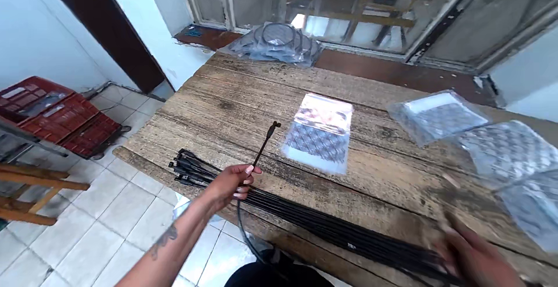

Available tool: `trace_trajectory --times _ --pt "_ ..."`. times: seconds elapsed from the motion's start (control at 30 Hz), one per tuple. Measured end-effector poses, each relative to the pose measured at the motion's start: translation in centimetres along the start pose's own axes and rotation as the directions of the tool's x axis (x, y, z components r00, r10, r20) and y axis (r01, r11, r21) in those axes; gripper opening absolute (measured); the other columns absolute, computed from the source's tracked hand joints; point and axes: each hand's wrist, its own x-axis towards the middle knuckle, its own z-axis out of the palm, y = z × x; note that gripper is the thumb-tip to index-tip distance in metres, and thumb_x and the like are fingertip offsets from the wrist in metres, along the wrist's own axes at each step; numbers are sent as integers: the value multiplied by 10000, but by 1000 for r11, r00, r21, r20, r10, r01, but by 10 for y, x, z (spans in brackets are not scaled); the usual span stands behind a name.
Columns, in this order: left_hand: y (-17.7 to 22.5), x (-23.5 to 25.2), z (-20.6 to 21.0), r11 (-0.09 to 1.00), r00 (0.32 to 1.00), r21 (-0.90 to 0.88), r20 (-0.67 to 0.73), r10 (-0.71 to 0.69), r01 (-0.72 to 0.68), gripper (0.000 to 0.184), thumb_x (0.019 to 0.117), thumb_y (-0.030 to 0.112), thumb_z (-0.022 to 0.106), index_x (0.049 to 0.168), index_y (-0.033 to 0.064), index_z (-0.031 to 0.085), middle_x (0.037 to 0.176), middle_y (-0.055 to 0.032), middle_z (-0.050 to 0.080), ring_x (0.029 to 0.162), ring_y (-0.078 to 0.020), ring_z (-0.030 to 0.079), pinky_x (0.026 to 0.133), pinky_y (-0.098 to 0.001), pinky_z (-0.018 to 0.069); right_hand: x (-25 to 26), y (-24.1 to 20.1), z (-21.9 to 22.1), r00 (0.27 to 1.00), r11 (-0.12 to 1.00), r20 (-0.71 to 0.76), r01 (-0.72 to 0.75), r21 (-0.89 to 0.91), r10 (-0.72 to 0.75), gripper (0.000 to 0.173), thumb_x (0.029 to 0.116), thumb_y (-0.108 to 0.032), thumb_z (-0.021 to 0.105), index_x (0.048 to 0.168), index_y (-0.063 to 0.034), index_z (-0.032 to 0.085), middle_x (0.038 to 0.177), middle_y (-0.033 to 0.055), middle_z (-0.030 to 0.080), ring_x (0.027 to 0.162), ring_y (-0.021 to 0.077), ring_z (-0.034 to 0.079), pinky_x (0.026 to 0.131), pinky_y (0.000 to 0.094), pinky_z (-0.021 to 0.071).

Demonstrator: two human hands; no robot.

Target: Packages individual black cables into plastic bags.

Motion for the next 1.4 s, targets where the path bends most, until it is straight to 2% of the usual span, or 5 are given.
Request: trace_trajectory --times 0.23,0.43,0.73,1.17,1.4 --pt "12 0 31 724 902 634 429 -37 -272 310 1115 239 404 1173 83 666 701 62 502 528 -7 430 503 -180 389 3 -96 127 615 398 357 757 -518 -703 385 1052 -171 511 1420 -139 619 739 72 715 572 255 665 547 506 554" --pt "13 -10 66 428 898 794 424 118 -431 321 1106 197 408 1158 77 701 929 -83 669 830 -179 619 788 -406 517 -3 -64 154 572 379 616 820 -429 -541 346 1063 -254 496 1345 -201 688 674 51 689 549 226 662 551 480 570" --pt "-110 -19 38 841 889 349 -46 455 -412 302 1049 296 534 1206 76 670 708 66 603 550 -32 545 531 -225 499 -5 -23 121 543 234 545 812 -535 -639 709 940 -723 473 1394 -208 651 683 30 626 505 218 567 445 424 472" --pt "-104 37 142 762 723 380 -276 634 -524 400 1062 293 365 1137 -30 590 732 39 532 628 -30 516 603 -227 479 -19 12 97 778 468 472 627 -622 -415 1400 471 -962 629 1589 -153 390 1413 365 495 1099 530 611 778 680 514" --pt "-49 99 148 659 881 634 78 466 -404 402 1090 341 443 1083 22 688 829 -67 671 735 -162 647 711 -376 565 -14 40 104 922 885 338 308 -349 -188 1170 686 -753 768 1581 -109 379 1552 252 422 1274 395 553 979 559 512"
